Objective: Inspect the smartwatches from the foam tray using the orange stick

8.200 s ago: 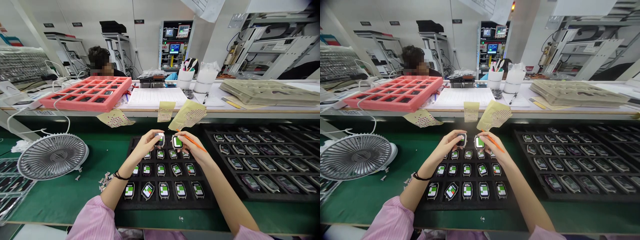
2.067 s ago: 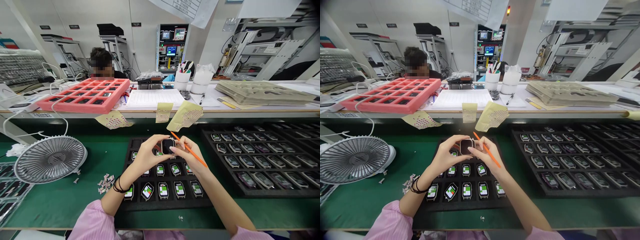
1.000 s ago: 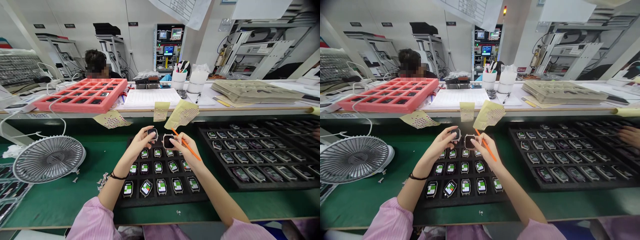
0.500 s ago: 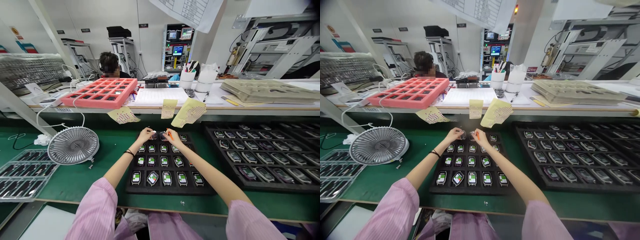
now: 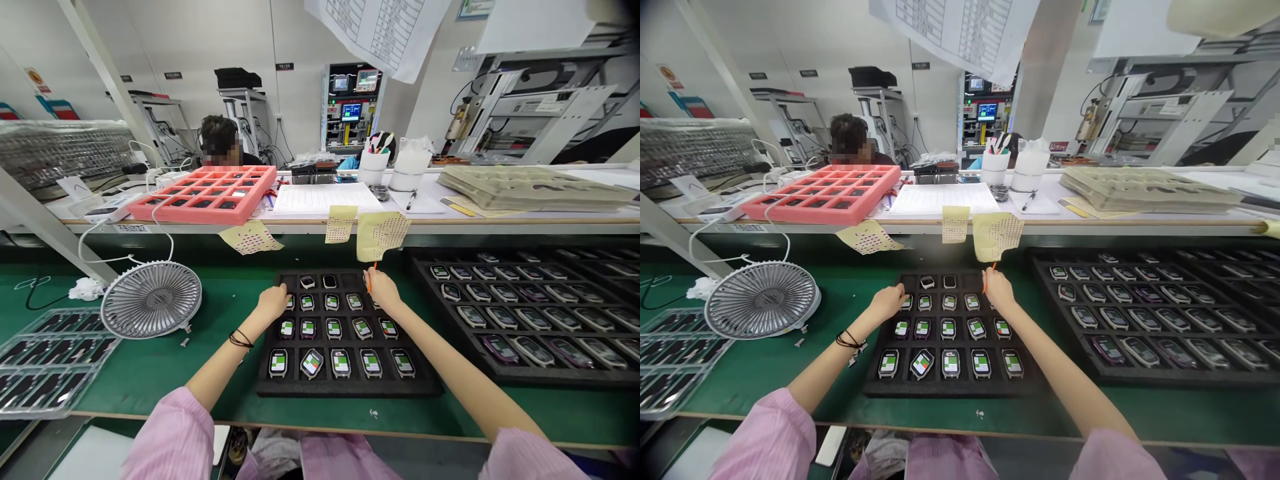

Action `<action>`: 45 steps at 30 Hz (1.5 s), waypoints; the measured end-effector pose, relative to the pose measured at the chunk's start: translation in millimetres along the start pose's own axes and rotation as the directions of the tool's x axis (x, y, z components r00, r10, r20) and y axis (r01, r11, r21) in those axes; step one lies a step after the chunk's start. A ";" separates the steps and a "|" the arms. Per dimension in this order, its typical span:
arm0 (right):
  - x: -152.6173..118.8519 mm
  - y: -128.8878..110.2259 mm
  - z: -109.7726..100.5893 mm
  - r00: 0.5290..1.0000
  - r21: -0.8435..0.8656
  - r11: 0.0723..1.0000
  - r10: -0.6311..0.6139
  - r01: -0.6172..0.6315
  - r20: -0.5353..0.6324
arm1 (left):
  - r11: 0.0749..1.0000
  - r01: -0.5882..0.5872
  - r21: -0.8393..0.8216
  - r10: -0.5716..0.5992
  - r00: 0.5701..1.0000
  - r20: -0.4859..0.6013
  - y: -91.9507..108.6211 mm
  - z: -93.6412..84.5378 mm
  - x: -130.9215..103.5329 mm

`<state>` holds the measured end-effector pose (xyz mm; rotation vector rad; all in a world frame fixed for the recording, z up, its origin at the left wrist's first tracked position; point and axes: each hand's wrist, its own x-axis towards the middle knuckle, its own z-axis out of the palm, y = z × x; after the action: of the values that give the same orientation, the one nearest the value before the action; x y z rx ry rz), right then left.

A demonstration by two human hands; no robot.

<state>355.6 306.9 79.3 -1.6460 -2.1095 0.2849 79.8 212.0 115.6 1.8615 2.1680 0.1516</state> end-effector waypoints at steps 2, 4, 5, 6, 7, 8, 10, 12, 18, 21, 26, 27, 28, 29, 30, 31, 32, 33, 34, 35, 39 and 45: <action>4.4 8.9 3.2 0.998 -0.038 0.998 0.058 -0.058 0.012 | 1.000 0.005 0.026 -0.006 1.000 0.018 1.6 6.5 -8.3; 11.5 15.1 7.1 0.994 -0.048 0.993 0.107 -0.105 0.034 | 0.999 0.013 0.030 -0.013 1.000 0.022 4.6 12.1 -11.5; 15.4 17.9 8.4 0.991 -0.044 0.991 0.129 -0.127 0.045 | 1.000 0.020 0.024 -0.020 0.999 0.025 5.3 13.8 -11.1; 19.1 20.8 9.0 0.987 -0.035 0.989 0.149 -0.147 0.057 | 1.000 0.027 0.012 -0.027 0.999 0.032 5.1 14.8 -9.5; 22.6 23.7 9.1 0.983 -0.020 0.986 0.168 -0.167 0.068 | 0.999 0.031 -0.007 -0.031 0.999 0.044 3.7 14.9 -7.1; 25.6 26.8 8.7 0.980 -0.001 0.983 0.185 -0.185 0.080 | 0.999 0.031 -0.031 -0.029 0.998 0.062 1.3 14.3 -4.1; 29.9 32.4 7.7 0.972 0.049 0.976 0.206 -0.212 0.111 | 0.996 0.018 -0.091 -0.008 0.994 0.105 -5.4 11.7 2.6; 32.8 36.6 7.8 0.966 0.107 0.968 0.211 -0.227 0.148 | 0.988 0.004 -0.157 0.019 0.989 0.144 -12.4 8.7 8.4; 43.8 40.6 15.0 0.944 0.243 0.931 0.208 -0.271 0.256 | 0.917 -0.012 -0.399 0.117 0.964 0.239 -23.8 6.4 14.1; 49.0 42.3 17.5 0.934 0.303 0.907 0.203 -0.293 0.295 | 0.856 0.002 -0.517 0.146 0.958 0.245 -27.8 9.8 13.6; 46.8 46.2 16.8 0.918 0.403 0.846 0.222 -0.349 0.330 | 0.718 -0.008 -0.696 0.171 0.971 0.165 -32.6 10.8 10.9; 45.8 46.6 16.2 0.914 0.420 0.832 0.228 -0.362 0.337 | 0.686 -0.023 -0.727 0.178 0.974 0.138 -31.4 8.8 9.7; 45.1 46.7 15.4 0.909 0.437 0.818 0.232 -0.375 0.345 | 0.655 -0.041 -0.754 0.188 0.976 0.111 -28.8 6.1 8.2; 44.9 46.4 14.5 0.905 0.453 0.804 0.233 -0.385 0.355 | 0.628 -0.060 -0.776 0.202 0.976 0.087 -24.6 2.6 6.5; 45.0 45.9 13.5 0.901 0.468 0.791 0.232 -0.394 0.367 | 0.593 -0.083 -0.801 0.221 0.973 0.063 -18.8 -1.5 4.5; 45.4 45.1 12.2 0.897 0.483 0.778 0.228 -0.401 0.378 | 0.553 -0.105 -0.827 0.242 0.970 0.039 -11.4 -6.0 2.2; 45.8 44.1 10.6 0.895 0.499 0.765 0.222 -0.406 0.388 | 0.506 -0.127 -0.853 0.266 0.964 0.015 -2.8 -10.8 -0.4; 46.0 42.9 8.6 0.894 0.518 0.752 0.215 -0.409 0.394 | 0.422 -0.149 -0.894 0.296 0.955 -0.019 6.5 -15.9 -3.4; 45.7 41.5 6.1 0.895 0.540 0.736 0.207 -0.408 0.395 | 0.347 -0.156 -0.925 0.315 0.948 -0.042 15.9 -21.2 -6.8; 44.6 40.1 3.0 0.901 0.568 0.718 0.198 -0.402 0.387 | 0.294 -0.147 -0.944 0.338 0.940 -0.041 25.1 -26.7 -10.6; 28.3 33.4 -14.3 0.937 0.705 0.621 0.163 -0.341 0.309 | 0.218 -0.058 -0.974 0.361 0.932 0.025 51.6 -46.7 -26.6; -13.2 10.5 -30.6 0.914 0.791 0.488 0.039 -0.370 0.404 | 0.157 -0.105 -0.982 0.364 0.931 -0.041 61.1 -49.6 -29.1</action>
<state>381.4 293.7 98.8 -1.2218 -1.4598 1.5355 128.0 198.5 182.9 1.2148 0.9770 1.0939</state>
